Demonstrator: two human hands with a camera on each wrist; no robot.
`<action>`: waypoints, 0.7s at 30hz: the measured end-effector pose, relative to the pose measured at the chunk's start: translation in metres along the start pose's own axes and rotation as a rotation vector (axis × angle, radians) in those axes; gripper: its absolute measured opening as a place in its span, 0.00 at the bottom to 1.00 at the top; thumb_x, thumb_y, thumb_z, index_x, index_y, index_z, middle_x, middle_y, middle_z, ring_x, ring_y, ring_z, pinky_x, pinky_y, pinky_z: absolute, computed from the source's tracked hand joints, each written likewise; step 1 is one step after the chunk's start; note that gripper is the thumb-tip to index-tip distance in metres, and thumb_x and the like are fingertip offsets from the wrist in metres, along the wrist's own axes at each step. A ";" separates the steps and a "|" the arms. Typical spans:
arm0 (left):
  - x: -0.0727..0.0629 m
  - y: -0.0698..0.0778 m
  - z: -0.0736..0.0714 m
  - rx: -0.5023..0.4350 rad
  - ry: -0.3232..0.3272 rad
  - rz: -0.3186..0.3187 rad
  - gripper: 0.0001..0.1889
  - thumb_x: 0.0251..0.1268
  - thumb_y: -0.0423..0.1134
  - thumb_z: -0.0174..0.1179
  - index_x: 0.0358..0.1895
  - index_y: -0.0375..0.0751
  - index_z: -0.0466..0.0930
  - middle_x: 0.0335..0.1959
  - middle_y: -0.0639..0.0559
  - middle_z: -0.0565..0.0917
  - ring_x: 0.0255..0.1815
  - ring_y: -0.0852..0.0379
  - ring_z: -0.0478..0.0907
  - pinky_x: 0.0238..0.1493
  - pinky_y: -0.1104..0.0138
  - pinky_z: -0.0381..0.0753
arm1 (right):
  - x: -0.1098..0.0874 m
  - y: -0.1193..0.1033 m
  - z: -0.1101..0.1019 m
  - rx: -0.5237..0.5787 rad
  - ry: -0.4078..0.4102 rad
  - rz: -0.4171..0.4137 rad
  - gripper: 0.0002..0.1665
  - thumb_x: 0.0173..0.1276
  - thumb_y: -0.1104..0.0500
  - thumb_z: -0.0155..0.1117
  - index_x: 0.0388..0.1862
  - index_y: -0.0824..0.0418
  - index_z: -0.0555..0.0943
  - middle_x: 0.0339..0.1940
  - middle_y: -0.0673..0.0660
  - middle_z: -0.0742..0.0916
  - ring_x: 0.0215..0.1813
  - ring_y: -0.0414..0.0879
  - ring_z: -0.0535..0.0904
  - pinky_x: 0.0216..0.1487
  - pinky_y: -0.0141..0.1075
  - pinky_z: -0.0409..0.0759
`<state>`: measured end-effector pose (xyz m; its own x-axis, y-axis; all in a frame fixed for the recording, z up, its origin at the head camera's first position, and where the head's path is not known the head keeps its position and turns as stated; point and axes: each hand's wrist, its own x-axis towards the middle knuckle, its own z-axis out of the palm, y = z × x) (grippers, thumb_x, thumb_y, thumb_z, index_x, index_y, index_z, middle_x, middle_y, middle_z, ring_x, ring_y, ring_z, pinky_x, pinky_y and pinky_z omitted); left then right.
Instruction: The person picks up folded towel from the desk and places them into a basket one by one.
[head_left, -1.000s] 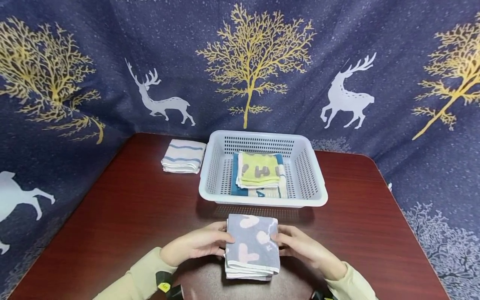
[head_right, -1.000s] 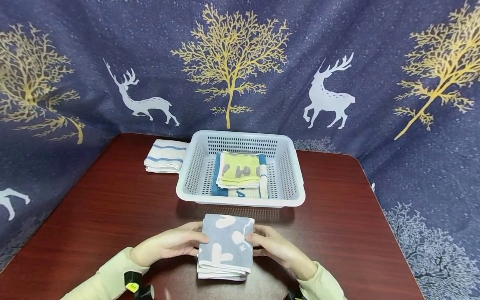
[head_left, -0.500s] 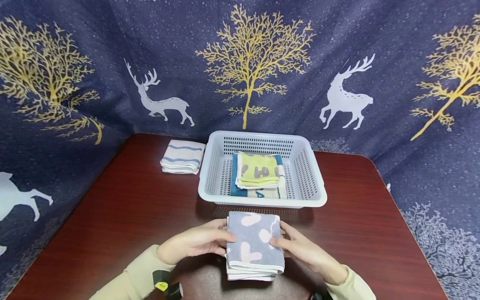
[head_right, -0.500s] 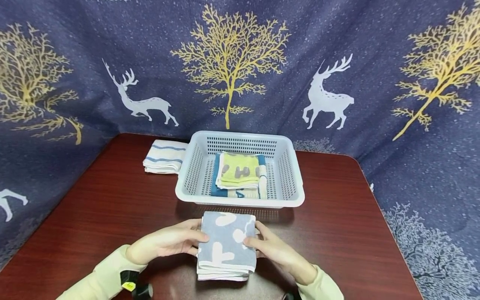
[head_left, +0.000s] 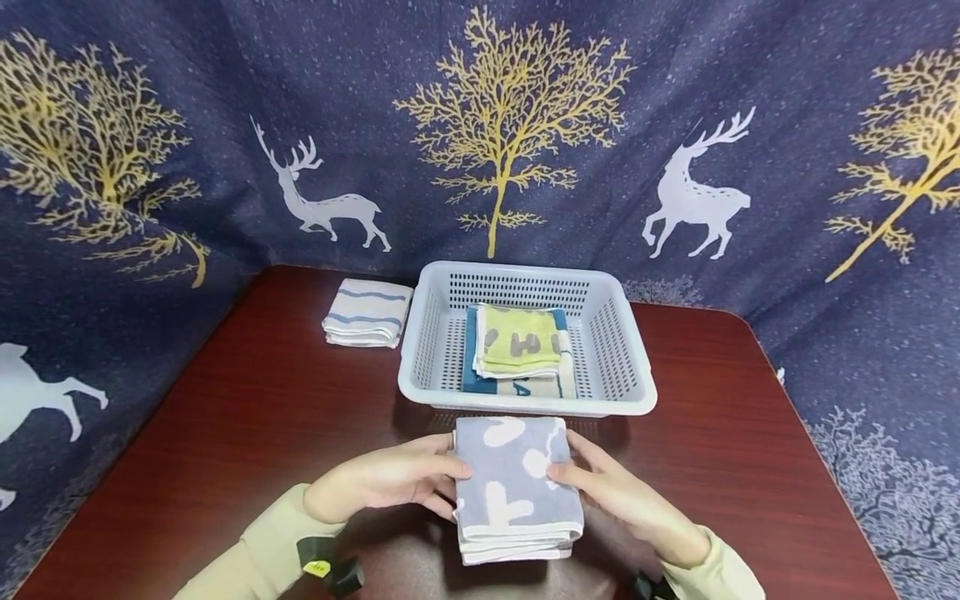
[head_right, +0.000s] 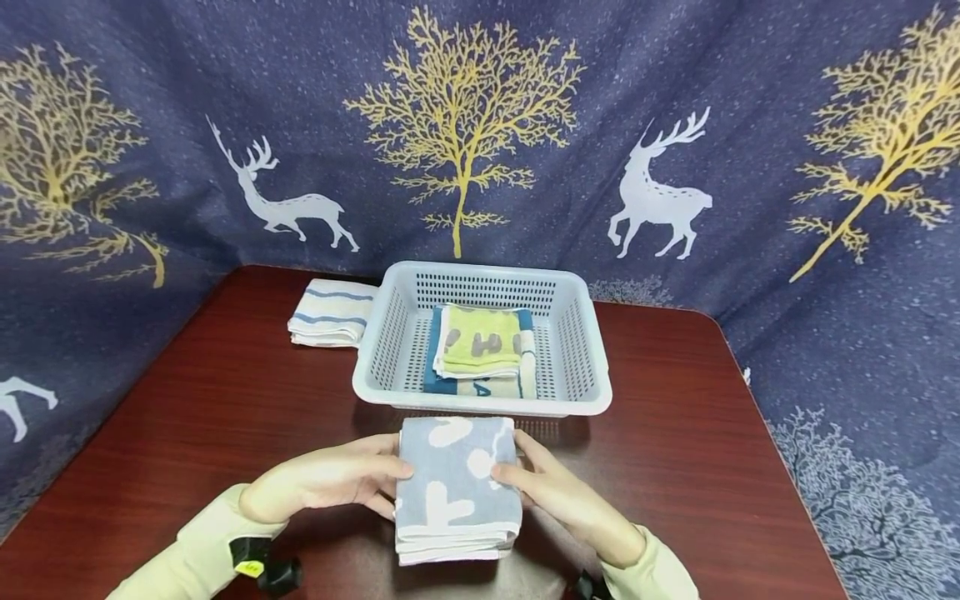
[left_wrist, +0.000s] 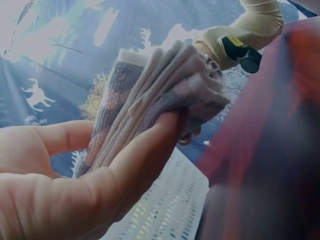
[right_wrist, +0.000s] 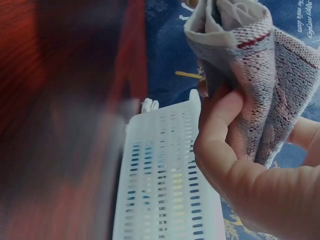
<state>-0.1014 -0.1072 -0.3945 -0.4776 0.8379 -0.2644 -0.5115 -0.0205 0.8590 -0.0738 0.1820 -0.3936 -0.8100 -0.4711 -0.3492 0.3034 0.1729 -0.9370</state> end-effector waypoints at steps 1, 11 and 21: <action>0.000 0.001 0.000 -0.001 -0.008 0.003 0.20 0.68 0.36 0.51 0.61 0.36 0.61 0.44 0.53 0.83 0.41 0.56 0.82 0.43 0.63 0.83 | -0.001 -0.002 0.000 0.007 -0.001 -0.004 0.48 0.72 0.55 0.56 0.76 0.71 0.39 0.62 0.67 0.74 0.53 0.39 0.79 0.54 0.35 0.79; -0.001 0.015 0.000 0.009 -0.018 0.082 0.15 0.72 0.35 0.47 0.59 0.39 0.64 0.43 0.55 0.83 0.41 0.59 0.82 0.44 0.66 0.83 | 0.002 -0.015 0.000 0.142 -0.023 -0.084 0.43 0.73 0.58 0.52 0.75 0.72 0.42 0.48 0.50 0.83 0.48 0.39 0.83 0.48 0.34 0.82; 0.006 0.027 -0.003 0.033 0.082 0.140 0.17 0.71 0.36 0.46 0.59 0.38 0.62 0.41 0.55 0.82 0.40 0.60 0.81 0.45 0.67 0.81 | 0.007 -0.030 -0.003 0.202 -0.029 -0.136 0.32 0.76 0.58 0.49 0.71 0.68 0.53 0.46 0.48 0.85 0.46 0.39 0.84 0.45 0.35 0.83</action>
<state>-0.1204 -0.1041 -0.3743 -0.5999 0.7807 -0.1748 -0.4128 -0.1149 0.9036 -0.0896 0.1764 -0.3682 -0.8363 -0.5034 -0.2173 0.2894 -0.0687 -0.9547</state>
